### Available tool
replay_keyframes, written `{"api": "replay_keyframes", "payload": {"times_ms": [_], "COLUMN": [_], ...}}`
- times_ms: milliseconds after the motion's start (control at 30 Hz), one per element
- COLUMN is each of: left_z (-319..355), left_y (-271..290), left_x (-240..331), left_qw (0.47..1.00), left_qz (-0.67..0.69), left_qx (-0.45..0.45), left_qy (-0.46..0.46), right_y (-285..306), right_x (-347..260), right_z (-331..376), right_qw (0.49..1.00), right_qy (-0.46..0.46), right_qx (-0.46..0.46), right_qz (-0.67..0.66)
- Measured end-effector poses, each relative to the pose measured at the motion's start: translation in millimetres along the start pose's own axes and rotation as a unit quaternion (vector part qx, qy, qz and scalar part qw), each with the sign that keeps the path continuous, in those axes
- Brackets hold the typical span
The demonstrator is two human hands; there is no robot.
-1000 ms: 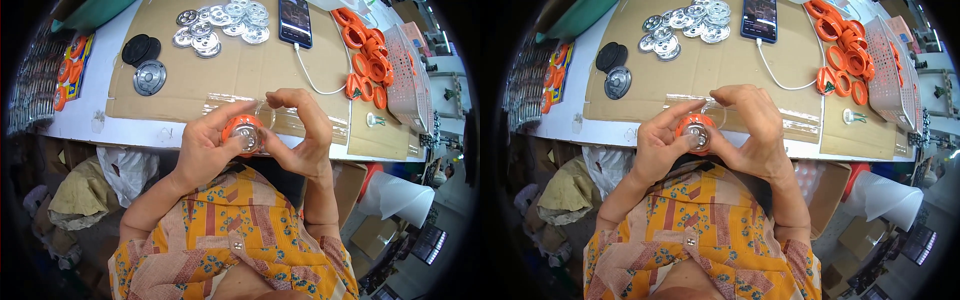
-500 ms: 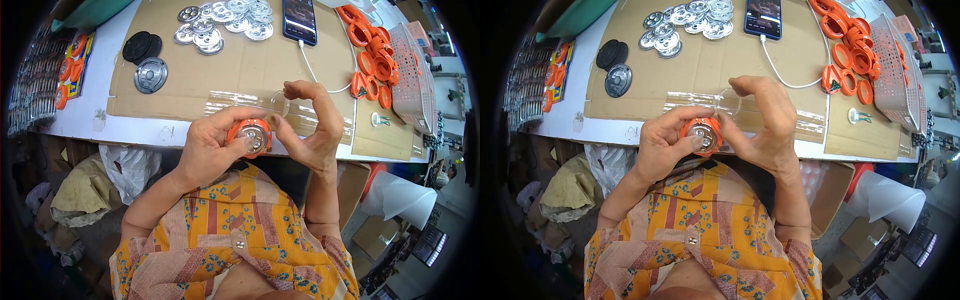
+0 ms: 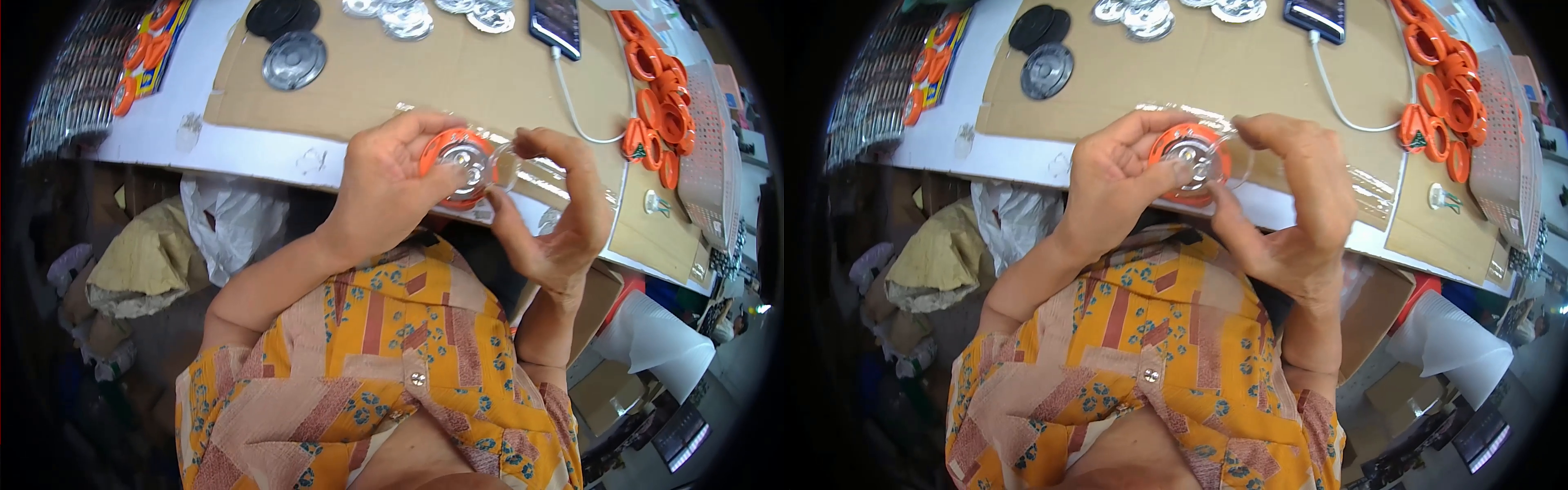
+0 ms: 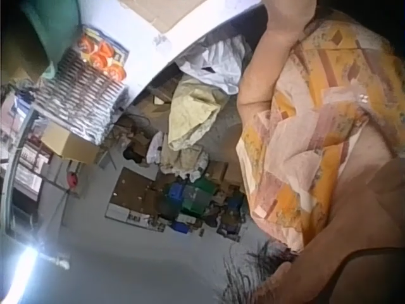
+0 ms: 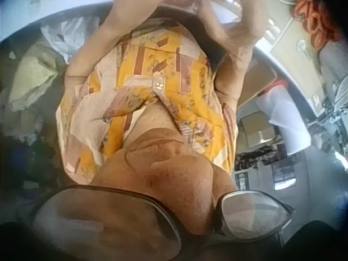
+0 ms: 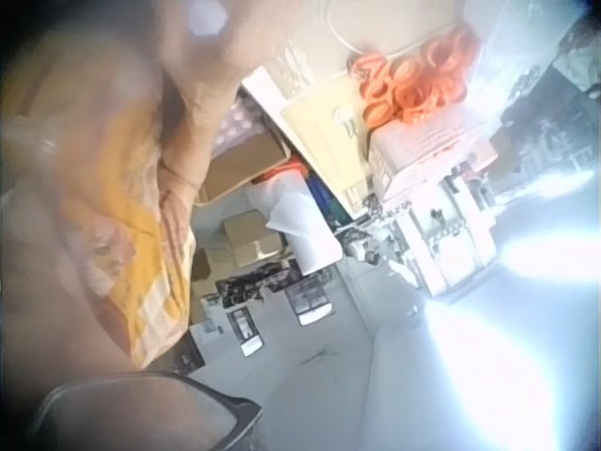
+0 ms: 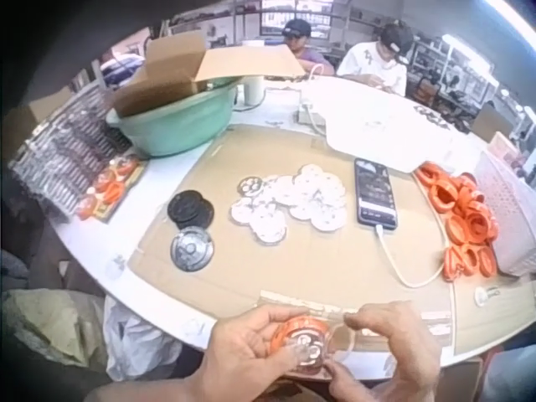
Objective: The person assembles a circular orange light device by hand, fitting an LED circuit board and a plastic cover into an orange housing and connecting a wire connector.
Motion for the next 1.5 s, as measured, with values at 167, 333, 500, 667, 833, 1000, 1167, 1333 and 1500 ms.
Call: {"api": "replay_keyframes", "payload": {"times_ms": [167,333,500,667,833,1000,1167,1333,1500], "left_z": [-1.2,2.1,5.8,9.1,10.1,10.4,10.4,11.1,10.0], "left_y": [2.1,0.0,-0.9,1.4,0.4,2.4,4.9,9.0,9.5], "left_x": [0.6,-3.7,-4.2,-3.7,-2.3,-0.8,-3.1,-3.8,-4.7], "left_qw": [1.0,1.0,0.999,1.0,1.0,0.999,1.0,0.999,1.0], "left_qz": [-0.007,0.015,0.026,0.0,-0.01,-0.04,-0.021,-0.021,-0.014], "left_qx": [-0.007,-0.024,-0.03,-0.011,-0.018,-0.015,-0.011,-0.021,-0.023], "left_qy": [-0.008,0.001,0.019,0.025,-0.012,-0.009,0.013,0.014,0.005], "right_y": [-3.9,-8.5,-8.9,-17.3,-20.1,-23.9,-28.3,-29.3,-29.8], "right_x": [0.4,-2.7,-12.1,-16.0,-17.7,-17.4,-18.6,-14.1,-8.7], "right_z": [0.7,-1.1,-5.2,-5.9,-5.6,-7.4,-7.2,-7.6,-7.0], "right_qw": [1.0,0.999,0.998,0.991,0.989,0.987,0.981,0.986,0.986], "right_qy": [0.006,0.021,0.031,0.041,0.058,0.074,0.114,0.087,0.087], "right_qx": [-0.012,-0.018,-0.035,-0.09,-0.093,-0.097,-0.092,-0.11,-0.119], "right_qz": [-0.003,0.019,0.051,0.09,0.104,0.11,0.123,0.092,0.073]}}
Point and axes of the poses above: each hand's wrist, its own z-axis away from the middle knuckle, its own y-axis out of the back of the hand, x = y × z, the point moved 7 cm from there along -z, towards the middle knuckle, and after that the axes turned 7 degrees about -x, right-handed, at the moved point
